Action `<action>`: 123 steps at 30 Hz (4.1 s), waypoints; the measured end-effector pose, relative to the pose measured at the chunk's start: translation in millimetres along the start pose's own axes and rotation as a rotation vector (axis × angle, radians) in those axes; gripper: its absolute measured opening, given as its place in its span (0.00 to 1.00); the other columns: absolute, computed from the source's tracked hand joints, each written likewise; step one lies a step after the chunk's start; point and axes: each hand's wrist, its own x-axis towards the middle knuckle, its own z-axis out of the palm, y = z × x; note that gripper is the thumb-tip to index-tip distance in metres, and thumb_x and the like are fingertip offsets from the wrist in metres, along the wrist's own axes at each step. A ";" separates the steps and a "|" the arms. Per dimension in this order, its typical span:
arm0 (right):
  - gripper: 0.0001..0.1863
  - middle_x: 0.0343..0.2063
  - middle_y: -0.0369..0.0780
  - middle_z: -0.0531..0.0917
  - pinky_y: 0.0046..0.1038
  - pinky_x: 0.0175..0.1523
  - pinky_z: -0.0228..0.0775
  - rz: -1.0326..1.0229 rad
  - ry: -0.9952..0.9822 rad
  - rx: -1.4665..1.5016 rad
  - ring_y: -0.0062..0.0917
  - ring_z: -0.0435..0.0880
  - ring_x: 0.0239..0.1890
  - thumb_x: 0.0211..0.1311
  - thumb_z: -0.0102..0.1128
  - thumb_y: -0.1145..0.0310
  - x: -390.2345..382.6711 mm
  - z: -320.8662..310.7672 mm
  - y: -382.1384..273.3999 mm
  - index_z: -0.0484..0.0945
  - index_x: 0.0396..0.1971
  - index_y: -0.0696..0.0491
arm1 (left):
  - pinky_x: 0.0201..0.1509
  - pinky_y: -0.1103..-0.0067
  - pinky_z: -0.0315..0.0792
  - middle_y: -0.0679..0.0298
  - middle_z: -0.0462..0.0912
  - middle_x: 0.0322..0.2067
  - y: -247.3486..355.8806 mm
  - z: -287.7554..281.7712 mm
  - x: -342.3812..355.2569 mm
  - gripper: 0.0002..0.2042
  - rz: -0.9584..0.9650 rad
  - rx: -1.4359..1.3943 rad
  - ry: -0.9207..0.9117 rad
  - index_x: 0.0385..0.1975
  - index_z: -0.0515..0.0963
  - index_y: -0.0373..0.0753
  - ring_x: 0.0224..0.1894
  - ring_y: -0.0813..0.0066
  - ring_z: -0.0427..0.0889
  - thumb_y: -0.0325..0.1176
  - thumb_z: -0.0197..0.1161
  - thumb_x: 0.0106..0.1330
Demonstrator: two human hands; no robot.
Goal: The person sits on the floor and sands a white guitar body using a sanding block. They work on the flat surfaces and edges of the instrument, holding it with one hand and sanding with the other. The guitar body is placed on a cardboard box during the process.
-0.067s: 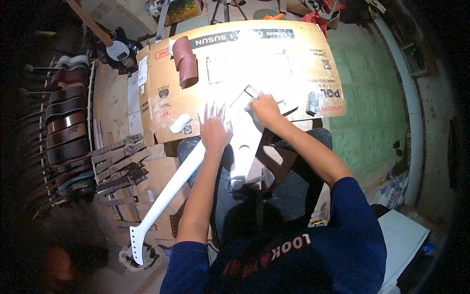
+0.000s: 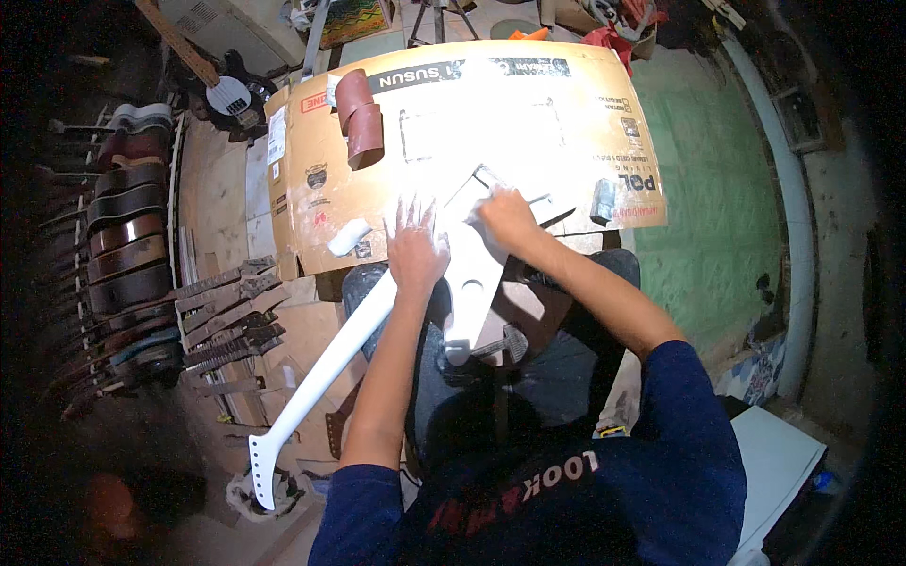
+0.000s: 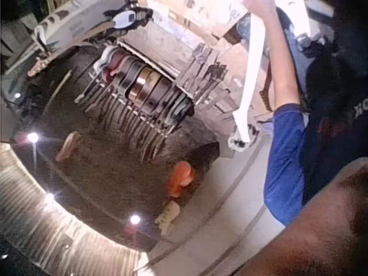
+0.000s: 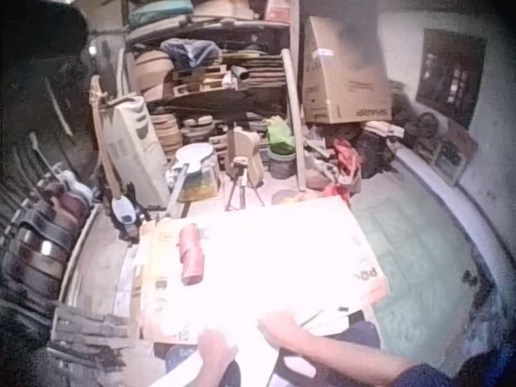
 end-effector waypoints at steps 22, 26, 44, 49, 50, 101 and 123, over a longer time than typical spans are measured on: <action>0.07 0.28 0.46 0.88 0.42 0.46 0.79 0.099 -0.089 -0.065 0.40 0.88 0.40 0.56 0.63 0.69 17.1 0.3 26.5 0.89 0.26 0.51 | 0.80 0.49 0.45 0.58 0.65 0.73 0.9 -1.2 -0.9 0.30 -0.043 0.011 -0.049 0.70 0.71 0.48 0.79 0.57 0.55 0.40 0.61 0.65; 0.08 0.28 0.45 0.88 0.43 0.47 0.77 0.017 -0.055 -0.036 0.39 0.87 0.41 0.58 0.63 0.66 11.7 -1.7 1.4 0.89 0.27 0.52 | 0.80 0.50 0.45 0.58 0.65 0.74 -8.7 7.7 -3.2 0.30 -0.029 0.006 -0.016 0.70 0.72 0.48 0.79 0.57 0.55 0.40 0.61 0.65; 0.21 0.33 0.52 0.88 0.39 0.43 0.81 0.282 0.117 0.687 0.45 0.87 0.33 0.50 0.57 0.80 3.5 0.4 42.1 0.90 0.42 0.50 | 0.82 0.57 0.43 0.52 0.70 0.70 0.0 4.9 -1.6 0.26 0.022 -0.012 0.038 0.64 0.77 0.40 0.76 0.52 0.60 0.37 0.59 0.64; 0.14 0.32 0.47 0.88 0.31 0.45 0.81 0.696 0.624 1.060 0.32 0.90 0.40 0.60 0.51 0.81 -68.5 -14.1 59.4 0.84 0.42 0.63 | 0.79 0.44 0.37 0.53 0.69 0.71 20.4 -2.3 -13.7 0.25 0.117 0.064 -0.119 0.63 0.79 0.42 0.77 0.50 0.57 0.44 0.60 0.67; 0.13 0.31 0.47 0.88 0.31 0.43 0.79 0.823 0.553 1.028 0.31 0.90 0.39 0.60 0.52 0.80 -84.7 -15.6 52.0 0.84 0.40 0.63 | 0.79 0.42 0.35 0.53 0.68 0.71 23.6 -2.1 -16.9 0.26 0.131 0.065 -0.128 0.63 0.79 0.42 0.77 0.49 0.56 0.45 0.61 0.67; 0.12 0.34 0.51 0.87 0.35 0.44 0.75 1.090 0.647 1.185 0.37 0.88 0.38 0.63 0.54 0.72 -138.7 67.7 46.7 0.83 0.42 0.58 | 0.77 0.43 0.38 0.41 0.61 0.73 114.1 99.4 58.5 0.46 -0.190 -0.098 -0.220 0.70 0.67 0.31 0.78 0.41 0.53 0.66 0.61 0.63; 0.08 0.25 0.47 0.83 0.34 0.37 0.70 1.096 0.724 1.233 0.26 0.80 0.28 0.66 0.55 0.70 -138.3 68.0 47.2 0.81 0.35 0.59 | 0.74 0.39 0.44 0.37 0.65 0.70 131.6 93.0 83.7 0.48 -0.501 -0.236 -0.367 0.68 0.67 0.28 0.74 0.36 0.57 0.67 0.61 0.62</action>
